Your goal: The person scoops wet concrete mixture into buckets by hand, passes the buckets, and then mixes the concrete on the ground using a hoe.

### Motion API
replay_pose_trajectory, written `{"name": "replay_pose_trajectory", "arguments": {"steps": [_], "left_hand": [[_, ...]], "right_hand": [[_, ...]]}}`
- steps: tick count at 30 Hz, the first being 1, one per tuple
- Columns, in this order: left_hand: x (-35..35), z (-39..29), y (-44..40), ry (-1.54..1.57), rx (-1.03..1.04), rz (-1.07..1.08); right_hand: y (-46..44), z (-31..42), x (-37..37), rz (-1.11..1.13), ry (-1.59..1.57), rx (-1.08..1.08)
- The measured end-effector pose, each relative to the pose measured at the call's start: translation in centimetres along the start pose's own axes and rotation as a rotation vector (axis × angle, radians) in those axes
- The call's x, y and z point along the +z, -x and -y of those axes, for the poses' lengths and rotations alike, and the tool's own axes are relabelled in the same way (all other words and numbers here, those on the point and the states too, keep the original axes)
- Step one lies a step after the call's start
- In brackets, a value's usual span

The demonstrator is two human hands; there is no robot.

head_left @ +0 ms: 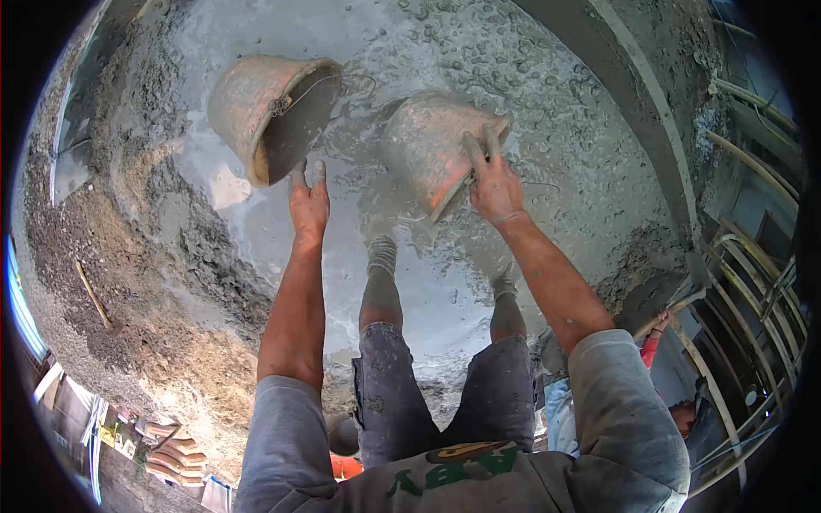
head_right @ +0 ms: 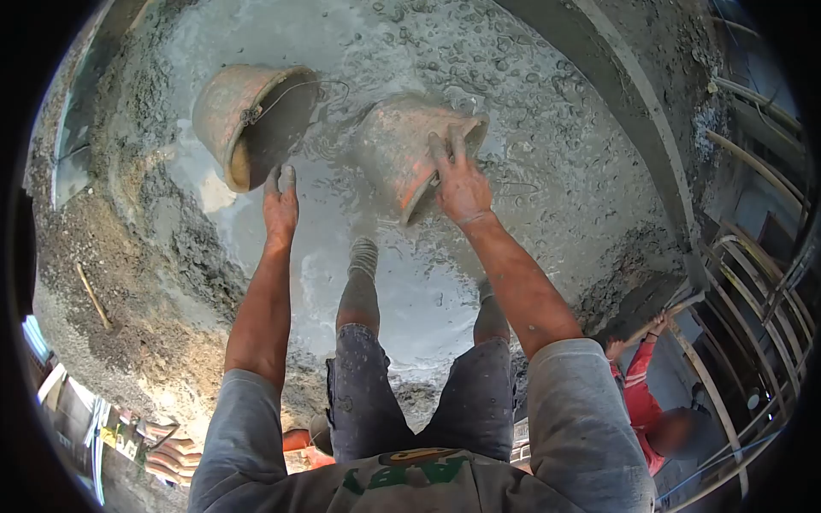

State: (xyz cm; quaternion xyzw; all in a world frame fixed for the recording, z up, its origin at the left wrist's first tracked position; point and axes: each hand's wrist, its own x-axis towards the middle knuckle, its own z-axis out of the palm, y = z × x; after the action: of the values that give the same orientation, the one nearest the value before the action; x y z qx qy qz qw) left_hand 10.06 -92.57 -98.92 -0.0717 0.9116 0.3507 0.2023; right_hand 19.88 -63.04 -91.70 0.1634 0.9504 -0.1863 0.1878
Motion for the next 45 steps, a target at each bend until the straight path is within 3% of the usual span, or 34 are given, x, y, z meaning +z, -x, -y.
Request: {"name": "replay_pose_trajectory", "arguments": {"steps": [4,7,10,13,16,18,19,20,23,25,29,31,33,34,35,36,38,39,40,42,43,45], "left_hand": [[7.5,-2.5,0.2,0.001,0.04,0.088],[14.1,-7.0,-0.7,0.238,0.092,0.179],[18.0,-11.1,0.1,0.027,-0.14,0.197],[19.8,-9.0,2.1,0.206,-0.16,0.043],[20.8,-7.1,9.5,0.638,-0.279,-0.012],[23.1,-6.6,13.6,0.708,-0.393,-0.186],[23.2,-7.4,15.0,0.764,-0.46,-0.157],[23.3,-8.0,16.2,0.821,-0.533,-0.118],[23.6,-8.0,18.2,0.854,-0.486,0.16],[24.1,-8.8,20.8,0.846,-0.552,0.061],[18.5,-6.5,25.3,0.905,-0.672,-0.034],[12.8,-3.6,26.0,0.942,-0.7,-0.164],[5.3,-2.5,25.8,1.053,-0.757,-0.339],[2.0,1.5,25.4,0.848,-0.698,-0.385],[-1.4,4.0,24.7,0.914,-0.66,-0.43],[-4.4,8.4,24.1,0.919,-0.565,-0.358],[-9.3,13.5,21.4,0.828,-0.6,-0.46],[-10.8,15.2,19.8,0.765,-0.633,-0.517],[-11.5,18.8,18.0,0.822,-0.594,-0.544],[-10.8,23.0,13.5,0.804,-0.452,-0.666],[-9.8,23.4,11.7,0.727,-0.365,-0.758],[-7.4,18.3,10.8,0.484,-0.432,-0.831]], "right_hand": [[3.4,-9.1,2.6,-0.313,-0.021,0.466],[7.2,-19.0,6.2,-0.082,-0.354,0.545],[9.9,-24.6,11.6,-0.015,-0.927,0.761],[9.8,-21.7,11.5,-0.077,-1.079,0.694],[12.0,-17.7,13.0,0.006,-0.823,0.275],[12.6,-17.9,11.7,-0.215,-0.568,0.08],[13.1,-17.8,10.7,-0.339,-0.432,-0.001],[13.4,-15.8,5.1,-0.153,-0.946,0.201],[13.5,-15.2,0.5,-0.239,-0.65,0.11],[14.1,-15.1,-0.2,-0.266,-0.653,0.237],[17.3,-11.7,0.1,-0.313,-0.925,0.368],[19.6,-7.6,1.3,-0.176,-1.151,0.468],[20.9,-2.4,4.6,-0.047,-1.108,0.324],[20.8,0.9,6.8,0.008,-1.253,0.263],[20.2,3.9,8.9,0.156,-1.271,0.19],[19.2,7.5,10.8,0.165,-1.227,0.067],[16.5,12.7,17.0,0.192,-1.06,-0.257],[15.0,14.6,19.9,0.313,-1.064,-0.194],[13.1,15.2,22.4,0.435,-1.063,-0.137],[9.8,13.7,26.7,0.383,-1.016,-0.029],[8.6,12.4,28.1,0.421,-1.089,-0.051],[7.2,8.0,29.3,0.5,-1.217,-0.095]]}}
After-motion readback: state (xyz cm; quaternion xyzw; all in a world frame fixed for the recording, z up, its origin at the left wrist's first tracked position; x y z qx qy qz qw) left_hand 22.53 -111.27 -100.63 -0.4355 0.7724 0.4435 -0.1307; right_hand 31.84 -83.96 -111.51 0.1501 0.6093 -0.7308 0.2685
